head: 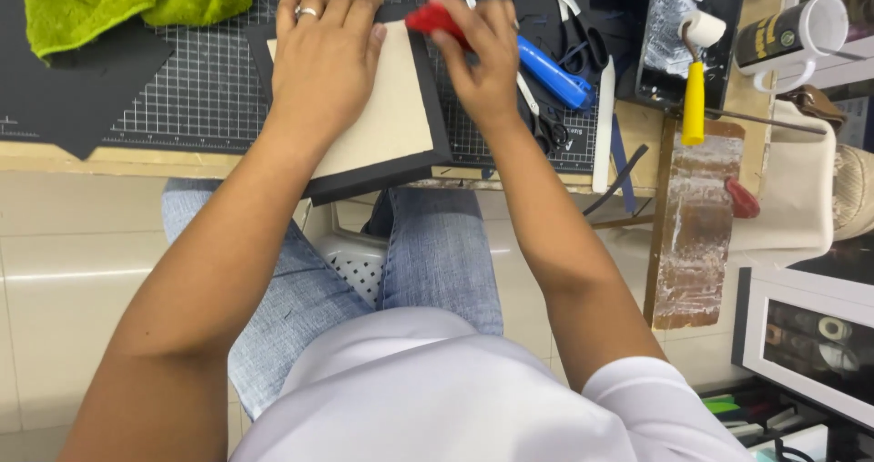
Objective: Assembling and covering a small box with black paper using glue and hand tools
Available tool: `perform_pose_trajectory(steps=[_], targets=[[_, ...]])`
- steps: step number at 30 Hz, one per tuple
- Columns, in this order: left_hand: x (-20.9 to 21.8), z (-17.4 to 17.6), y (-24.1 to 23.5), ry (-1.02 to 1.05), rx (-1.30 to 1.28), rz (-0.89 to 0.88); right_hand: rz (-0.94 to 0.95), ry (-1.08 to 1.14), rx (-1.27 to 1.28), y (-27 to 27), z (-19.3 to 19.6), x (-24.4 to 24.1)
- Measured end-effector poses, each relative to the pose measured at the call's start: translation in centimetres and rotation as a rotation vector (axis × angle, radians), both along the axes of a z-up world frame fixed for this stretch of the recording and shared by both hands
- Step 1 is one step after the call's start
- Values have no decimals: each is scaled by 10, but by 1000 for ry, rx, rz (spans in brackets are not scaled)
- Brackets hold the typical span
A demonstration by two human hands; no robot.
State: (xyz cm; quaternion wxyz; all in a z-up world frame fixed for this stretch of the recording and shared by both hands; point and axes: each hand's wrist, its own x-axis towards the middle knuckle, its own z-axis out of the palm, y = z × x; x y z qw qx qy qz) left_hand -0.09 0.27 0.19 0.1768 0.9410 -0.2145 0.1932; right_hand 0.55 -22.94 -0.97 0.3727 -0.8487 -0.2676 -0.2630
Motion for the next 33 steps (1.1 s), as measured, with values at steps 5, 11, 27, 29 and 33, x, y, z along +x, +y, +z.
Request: perform_pose_trajectory(steps=[5,11,27,29,33], targets=[[-1,-3,0,39,20,16,6,-48,2,12,8,36],[-3,3,2,15,-9,-9,109,17,-237,-27,20,-49],[-10,17,2,-13,-32,-26,-91,813,850,-3,50,-113],[-8,19,1,-24,-19,-16,-99,823,696,4,56,-108],[-6,11,2,1,-25,-20,-177,906,569,14,62,-103]])
